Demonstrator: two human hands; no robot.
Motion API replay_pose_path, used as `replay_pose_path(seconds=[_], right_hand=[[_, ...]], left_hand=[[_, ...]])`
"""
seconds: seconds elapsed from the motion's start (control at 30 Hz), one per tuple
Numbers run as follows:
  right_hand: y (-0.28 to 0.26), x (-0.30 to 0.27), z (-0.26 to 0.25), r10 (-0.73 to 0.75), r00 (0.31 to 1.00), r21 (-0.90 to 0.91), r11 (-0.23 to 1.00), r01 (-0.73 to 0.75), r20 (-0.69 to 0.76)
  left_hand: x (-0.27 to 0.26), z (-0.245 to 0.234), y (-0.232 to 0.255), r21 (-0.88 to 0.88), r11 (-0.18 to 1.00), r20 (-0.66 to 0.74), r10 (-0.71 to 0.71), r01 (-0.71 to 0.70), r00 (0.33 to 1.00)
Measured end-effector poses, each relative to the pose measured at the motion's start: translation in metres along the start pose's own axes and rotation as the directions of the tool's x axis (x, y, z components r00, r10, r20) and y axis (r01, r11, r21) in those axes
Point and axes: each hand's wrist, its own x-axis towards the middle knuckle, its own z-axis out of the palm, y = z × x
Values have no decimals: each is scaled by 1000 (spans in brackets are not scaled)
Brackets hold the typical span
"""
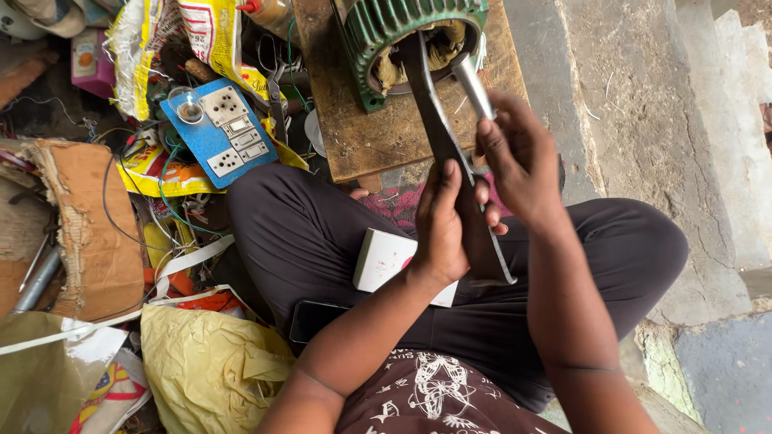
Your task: The person uses a wrench and a metal rod to tighten bolts on a green electric motor. They then strip the ends of black wires and connect them to the motor's terminals, securing the connections with tape.
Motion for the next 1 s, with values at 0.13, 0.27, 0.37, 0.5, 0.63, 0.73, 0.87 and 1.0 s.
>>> replay_pose_path(seconds=[0.13,0.27,0.37,0.5,0.63,0.73,0.87,1.0], right_hand=[[-8,24,-22,-254,967,-304,919,251,28],[-6,49,-26,-441,893,-525,740,420,93],[-5,54,-19,-416,872,-739,496,457,260],[0,41,-14,-419,877,-768,472,433,237],[5,45,-20,-499,860,-631,634,447,108],[9,45,-15,-424,885,-667,605,435,192],[6,43,-14,-427,884,-717,554,422,190],[6,38,-20,-485,872,-574,697,429,62]], left_hand=[[8,16,0,-144,989,33,-3,8,999],[3,22,-8,-252,968,48,4,8,999],[-8,24,-14,-244,970,51,-13,25,999],[-22,19,-22,-242,967,14,-78,79,997],[-31,20,-28,-285,956,35,-64,72,997],[-35,19,-28,-306,947,46,-88,98,995],[-26,23,-17,-252,966,43,-47,56,998],[0,17,-9,-252,968,69,3,15,998]])
